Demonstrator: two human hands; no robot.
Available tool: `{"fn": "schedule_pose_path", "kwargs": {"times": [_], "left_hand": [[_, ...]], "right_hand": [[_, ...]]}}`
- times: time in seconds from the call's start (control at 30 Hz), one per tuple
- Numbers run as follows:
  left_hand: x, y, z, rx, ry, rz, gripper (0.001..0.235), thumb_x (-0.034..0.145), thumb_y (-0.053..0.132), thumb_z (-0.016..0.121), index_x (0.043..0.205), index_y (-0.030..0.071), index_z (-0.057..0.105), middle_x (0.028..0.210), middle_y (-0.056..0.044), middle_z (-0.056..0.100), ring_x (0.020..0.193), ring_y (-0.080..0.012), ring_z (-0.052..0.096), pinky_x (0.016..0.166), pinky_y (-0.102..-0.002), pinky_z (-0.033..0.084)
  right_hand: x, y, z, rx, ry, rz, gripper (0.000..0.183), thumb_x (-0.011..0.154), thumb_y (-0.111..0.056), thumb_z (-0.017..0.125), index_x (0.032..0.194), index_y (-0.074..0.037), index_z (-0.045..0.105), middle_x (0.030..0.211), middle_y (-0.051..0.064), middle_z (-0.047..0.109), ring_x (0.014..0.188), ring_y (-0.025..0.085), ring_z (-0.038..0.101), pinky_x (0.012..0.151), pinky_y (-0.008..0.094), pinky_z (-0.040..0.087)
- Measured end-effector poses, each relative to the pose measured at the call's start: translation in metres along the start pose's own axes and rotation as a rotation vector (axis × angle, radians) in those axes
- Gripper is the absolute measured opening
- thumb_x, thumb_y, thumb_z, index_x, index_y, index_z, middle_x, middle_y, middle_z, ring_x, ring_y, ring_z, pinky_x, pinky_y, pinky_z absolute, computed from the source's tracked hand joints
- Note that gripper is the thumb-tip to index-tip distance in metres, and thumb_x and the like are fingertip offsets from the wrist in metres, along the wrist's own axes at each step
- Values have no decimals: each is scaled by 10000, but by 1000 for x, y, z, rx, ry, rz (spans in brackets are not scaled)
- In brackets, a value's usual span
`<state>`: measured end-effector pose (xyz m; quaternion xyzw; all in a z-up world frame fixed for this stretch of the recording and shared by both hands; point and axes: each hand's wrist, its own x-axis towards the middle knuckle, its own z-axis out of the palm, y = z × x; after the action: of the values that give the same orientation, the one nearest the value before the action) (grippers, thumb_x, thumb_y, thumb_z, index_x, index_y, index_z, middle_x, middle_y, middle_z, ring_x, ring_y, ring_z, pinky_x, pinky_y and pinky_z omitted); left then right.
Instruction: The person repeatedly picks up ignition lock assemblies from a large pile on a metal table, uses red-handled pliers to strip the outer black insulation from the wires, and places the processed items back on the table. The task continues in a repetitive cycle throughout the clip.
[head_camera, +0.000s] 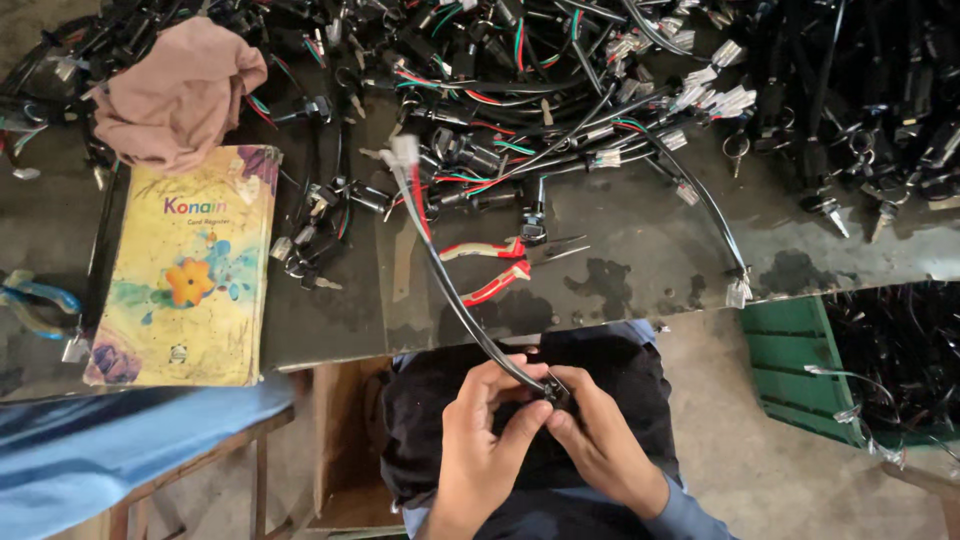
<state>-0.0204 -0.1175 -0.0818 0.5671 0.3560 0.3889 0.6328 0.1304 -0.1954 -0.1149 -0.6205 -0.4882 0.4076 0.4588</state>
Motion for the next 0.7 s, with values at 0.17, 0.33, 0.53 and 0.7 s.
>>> {"fn": "schedule_pose_path", "kwargs": {"times": [0.17, 0.33, 0.53, 0.7], "left_hand": [[1, 3, 2, 77, 69, 37, 426, 864, 3, 797, 1236, -20, 590, 1033, -117, 775, 926, -155, 750, 857, -303, 607], [0, 4, 3, -50, 19, -13, 435, 874, 34, 771, 1244, -13, 546, 1106, -107, 767, 979, -148, 748, 901, -303, 602], [-1, 6, 0, 121, 40, 106, 453, 858, 33, 791, 1244, -28, 563, 1072, -119, 785, 976, -161, 756, 902, -309, 595], [1, 11, 0, 87, 85, 2, 385, 876, 23, 778, 1209, -22, 592, 1011, -122, 792, 957, -166, 766, 881, -311, 607]], "right_hand": [[0, -3, 3, 63, 4, -76, 363, 1010, -154, 588, 1330, -2, 511, 1116, 115, 657, 998, 235, 643, 898, 338, 503], [-1, -2, 3, 18, 17, -119, 352, 991, -128, 625, 1303, -3, 522, 1051, 109, 600, 928, 238, 602, 852, 328, 497], [2, -7, 4, -144, 80, -211, 383, 912, -113, 703, 1248, -14, 549, 1010, 130, 597, 868, 273, 628, 774, 335, 518], [5, -14, 2, -243, 83, -221, 401, 854, -86, 713, 1225, -13, 580, 997, 150, 635, 857, 307, 647, 745, 353, 527]]}}
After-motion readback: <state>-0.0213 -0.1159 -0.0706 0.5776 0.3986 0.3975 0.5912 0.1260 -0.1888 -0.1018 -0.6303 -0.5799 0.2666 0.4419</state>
